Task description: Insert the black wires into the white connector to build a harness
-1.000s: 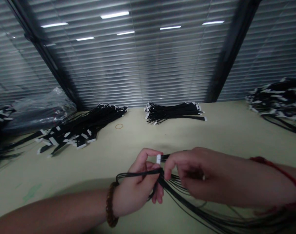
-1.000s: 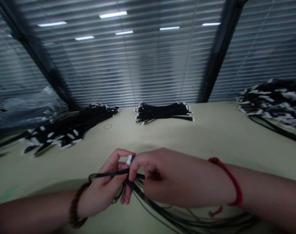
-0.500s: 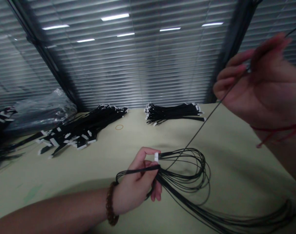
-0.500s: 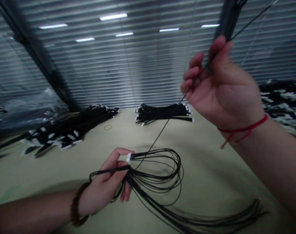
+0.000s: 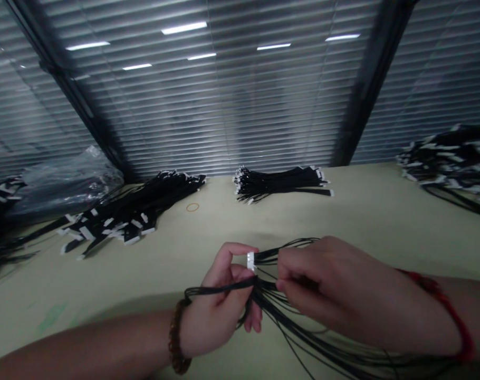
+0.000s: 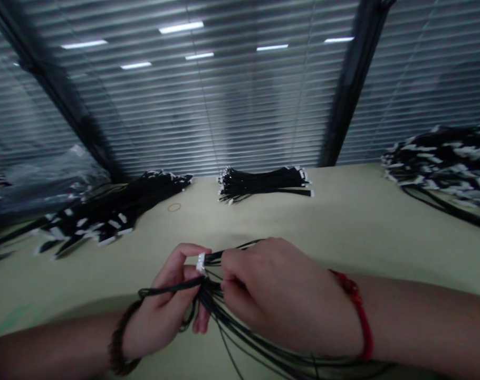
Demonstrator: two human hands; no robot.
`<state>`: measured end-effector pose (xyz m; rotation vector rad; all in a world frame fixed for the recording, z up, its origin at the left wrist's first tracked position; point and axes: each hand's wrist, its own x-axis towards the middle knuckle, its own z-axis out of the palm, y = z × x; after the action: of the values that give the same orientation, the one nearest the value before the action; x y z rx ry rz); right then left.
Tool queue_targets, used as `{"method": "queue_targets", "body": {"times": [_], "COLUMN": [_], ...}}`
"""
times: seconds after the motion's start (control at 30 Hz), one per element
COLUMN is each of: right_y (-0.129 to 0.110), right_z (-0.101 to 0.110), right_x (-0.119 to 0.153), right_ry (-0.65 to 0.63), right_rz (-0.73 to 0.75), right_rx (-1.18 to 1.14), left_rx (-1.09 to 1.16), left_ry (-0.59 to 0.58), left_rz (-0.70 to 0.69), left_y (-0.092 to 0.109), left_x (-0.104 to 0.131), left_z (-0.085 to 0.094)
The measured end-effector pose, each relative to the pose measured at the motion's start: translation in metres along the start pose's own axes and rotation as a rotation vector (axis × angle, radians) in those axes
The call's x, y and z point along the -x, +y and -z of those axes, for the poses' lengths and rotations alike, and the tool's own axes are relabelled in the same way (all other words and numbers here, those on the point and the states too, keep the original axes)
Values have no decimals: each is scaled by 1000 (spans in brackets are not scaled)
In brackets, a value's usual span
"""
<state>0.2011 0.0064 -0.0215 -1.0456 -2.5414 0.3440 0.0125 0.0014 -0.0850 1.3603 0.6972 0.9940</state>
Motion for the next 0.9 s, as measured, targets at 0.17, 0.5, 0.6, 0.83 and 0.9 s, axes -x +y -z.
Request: {"method": "queue_targets", "body": {"times": [0.17, 0.5, 0.6, 0.83, 0.9], "right_y": [6, 2, 3, 5, 6], "right_z": [-1, 3, 7, 2, 0], "right_x": [-1, -1, -1, -4, -6], "right_ry": [-37, -57, -61, -50, -51], "right_rz": [0, -17, -13, -8, 6], "right_rx": [-40, -76, -119, -62, -15], "left_rx": [10, 5, -12, -24, -27], "left_ry": [-7, -35, -51, -96, -98], "left_rz": [-5, -31, -58, -27, -36], "left_y": [1, -6, -7, -7, -6], "left_x": [0, 1, 1, 3, 2], "left_z": [0, 3, 4, 3, 3]}}
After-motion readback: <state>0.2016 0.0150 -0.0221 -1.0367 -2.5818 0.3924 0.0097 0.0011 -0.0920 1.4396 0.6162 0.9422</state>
